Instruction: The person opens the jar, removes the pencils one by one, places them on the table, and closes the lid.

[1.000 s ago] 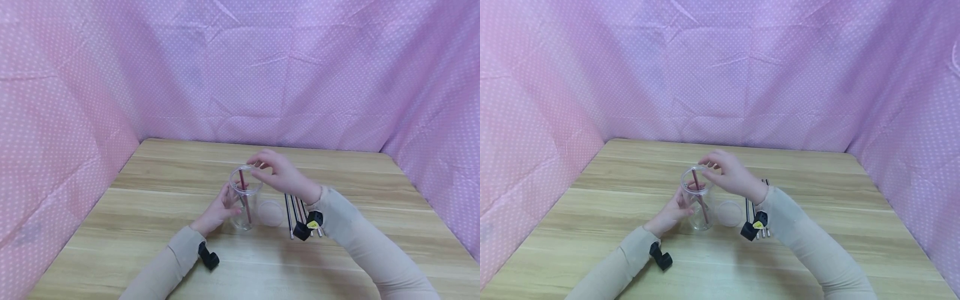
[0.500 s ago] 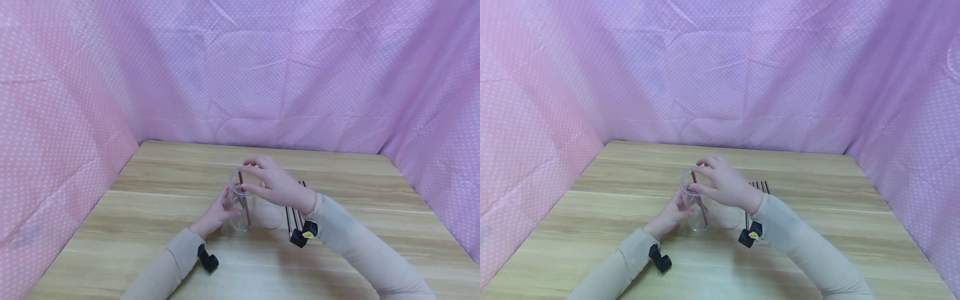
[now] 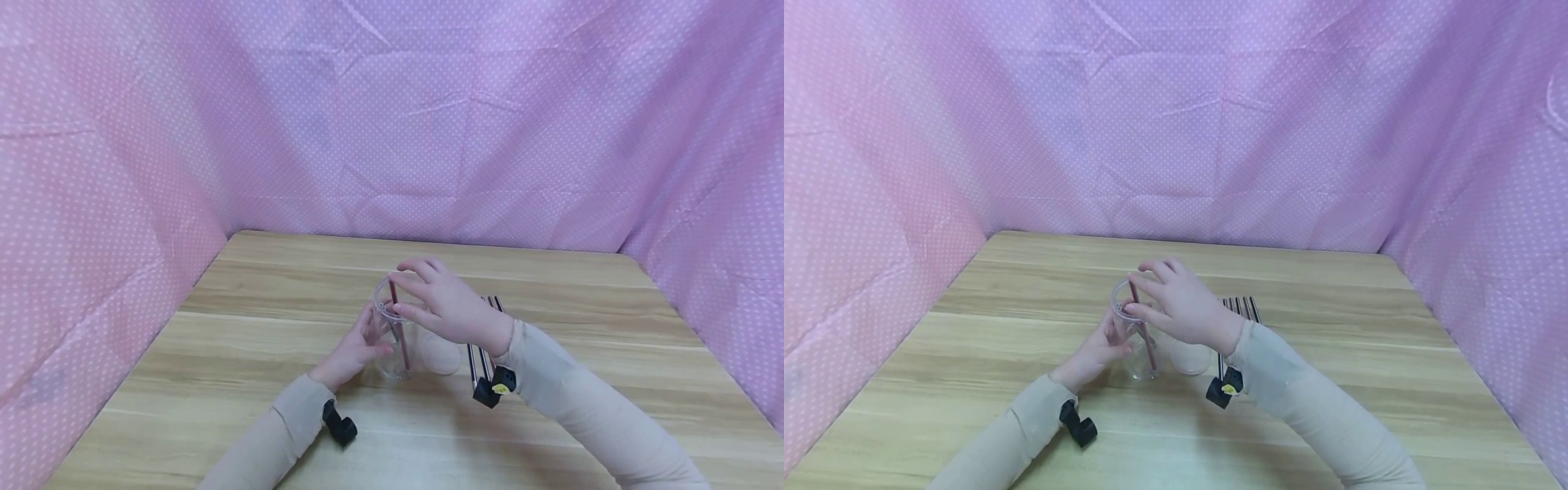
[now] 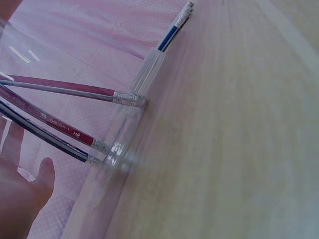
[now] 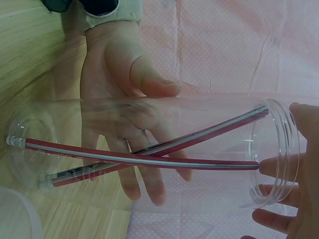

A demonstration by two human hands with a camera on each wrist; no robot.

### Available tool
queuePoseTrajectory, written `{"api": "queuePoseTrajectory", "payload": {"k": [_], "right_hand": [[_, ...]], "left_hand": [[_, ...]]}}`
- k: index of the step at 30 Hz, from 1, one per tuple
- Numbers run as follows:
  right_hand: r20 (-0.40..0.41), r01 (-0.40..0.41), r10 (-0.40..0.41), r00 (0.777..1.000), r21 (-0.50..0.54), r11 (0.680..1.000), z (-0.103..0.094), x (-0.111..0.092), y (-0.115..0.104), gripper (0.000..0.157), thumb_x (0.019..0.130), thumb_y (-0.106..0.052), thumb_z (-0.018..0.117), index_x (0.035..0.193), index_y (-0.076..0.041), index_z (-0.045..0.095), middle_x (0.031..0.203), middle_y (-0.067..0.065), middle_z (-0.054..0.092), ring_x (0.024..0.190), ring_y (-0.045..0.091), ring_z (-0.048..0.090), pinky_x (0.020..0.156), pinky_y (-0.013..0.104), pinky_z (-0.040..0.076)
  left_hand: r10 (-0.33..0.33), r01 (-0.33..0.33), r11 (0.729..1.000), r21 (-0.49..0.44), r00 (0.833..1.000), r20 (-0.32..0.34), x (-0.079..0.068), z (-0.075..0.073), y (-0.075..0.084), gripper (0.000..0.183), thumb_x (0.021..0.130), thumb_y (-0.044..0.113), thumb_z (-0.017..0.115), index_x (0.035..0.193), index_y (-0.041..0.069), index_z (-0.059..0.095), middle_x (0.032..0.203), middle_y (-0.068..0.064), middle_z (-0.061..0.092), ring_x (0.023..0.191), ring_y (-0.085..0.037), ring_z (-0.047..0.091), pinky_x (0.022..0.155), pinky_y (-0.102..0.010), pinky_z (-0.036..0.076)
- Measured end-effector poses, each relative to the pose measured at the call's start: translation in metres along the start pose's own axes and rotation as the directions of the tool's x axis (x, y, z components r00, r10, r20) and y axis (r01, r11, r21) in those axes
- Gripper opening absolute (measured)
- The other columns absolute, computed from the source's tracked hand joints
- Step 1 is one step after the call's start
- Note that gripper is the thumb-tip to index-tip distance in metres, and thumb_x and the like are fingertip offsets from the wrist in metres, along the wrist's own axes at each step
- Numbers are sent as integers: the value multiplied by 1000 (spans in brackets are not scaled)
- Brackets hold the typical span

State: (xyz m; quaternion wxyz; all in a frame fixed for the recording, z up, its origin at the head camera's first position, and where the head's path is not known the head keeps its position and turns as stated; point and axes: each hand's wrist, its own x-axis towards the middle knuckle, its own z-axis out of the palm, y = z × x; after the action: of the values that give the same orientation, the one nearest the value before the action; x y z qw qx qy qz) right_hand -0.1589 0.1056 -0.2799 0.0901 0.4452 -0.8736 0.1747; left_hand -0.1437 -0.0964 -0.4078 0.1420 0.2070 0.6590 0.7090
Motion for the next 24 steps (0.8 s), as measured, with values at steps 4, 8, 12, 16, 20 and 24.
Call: {"api": "queuePoseTrajectory", "payload": {"k": [4, 8, 12, 16, 20, 24], "right_hand": [[20, -7, 7, 1000, -14, 1000, -1, 0, -1, 51, 96, -36, 51, 138, -8, 48, 139, 12, 47, 125, 27, 42, 103, 47, 42], [26, -14, 14, 1000, -17, 1000, -1, -1, -2, 49, 96, -36, 51, 138, -10, 50, 139, 10, 47, 124, 26, 42, 103, 45, 42], [5, -11, 11, 1000, -16, 1000, -1, -2, -2, 47, 95, -36, 52, 136, -12, 53, 138, 10, 49, 125, 27, 41, 103, 46, 42], [-70, 24, -24, 997, 5, 1000, 1, -3, -1, 41, 93, -32, 58, 127, -11, 60, 133, 11, 52, 126, 32, 41, 102, 49, 43], [-176, 110, -106, 979, 13, 994, 3, -1, 1, 28, 88, -25, 65, 111, -9, 68, 122, 11, 60, 119, 33, 46, 98, 48, 45], [-229, 186, -173, 958, 33, 982, 3, 4, 4, 13, 85, -16, 68, 94, -7, 69, 102, 7, 67, 103, 26, 53, 90, 39, 47]], "left_hand": [[3, -3, 1000, -5, 1000, 1, 1, 0, 1, 81, 85, -10, 54, 150, 9, 9, 158, -13, 16, 143, -38, 19, 115, -57, 15], [15, -15, 1000, -19, 1000, 4, 1, 0, 2, 81, 84, -11, 53, 149, 9, 10, 158, -14, 14, 143, -38, 19, 115, -56, 16], [34, -34, 999, -36, 999, 11, 0, 0, 3, 81, 83, -13, 53, 149, 6, 9, 157, -16, 15, 142, -39, 18, 115, -58, 16], [40, -39, 998, -52, 999, 20, 0, 1, 3, 81, 83, -14, 52, 149, 5, 7, 157, -17, 16, 143, -40, 17, 115, -58, 16], [39, -38, 997, -63, 999, 23, -1, 2, 4, 82, 83, -14, 51, 149, 5, 6, 157, -18, 17, 143, -40, 16, 115, -58, 14], [48, -46, 997, -66, 998, 30, -1, 3, 3, 82, 83, -14, 51, 149, 4, 5, 156, -19, 18, 143, -39, 16, 115, -59, 12]]}}
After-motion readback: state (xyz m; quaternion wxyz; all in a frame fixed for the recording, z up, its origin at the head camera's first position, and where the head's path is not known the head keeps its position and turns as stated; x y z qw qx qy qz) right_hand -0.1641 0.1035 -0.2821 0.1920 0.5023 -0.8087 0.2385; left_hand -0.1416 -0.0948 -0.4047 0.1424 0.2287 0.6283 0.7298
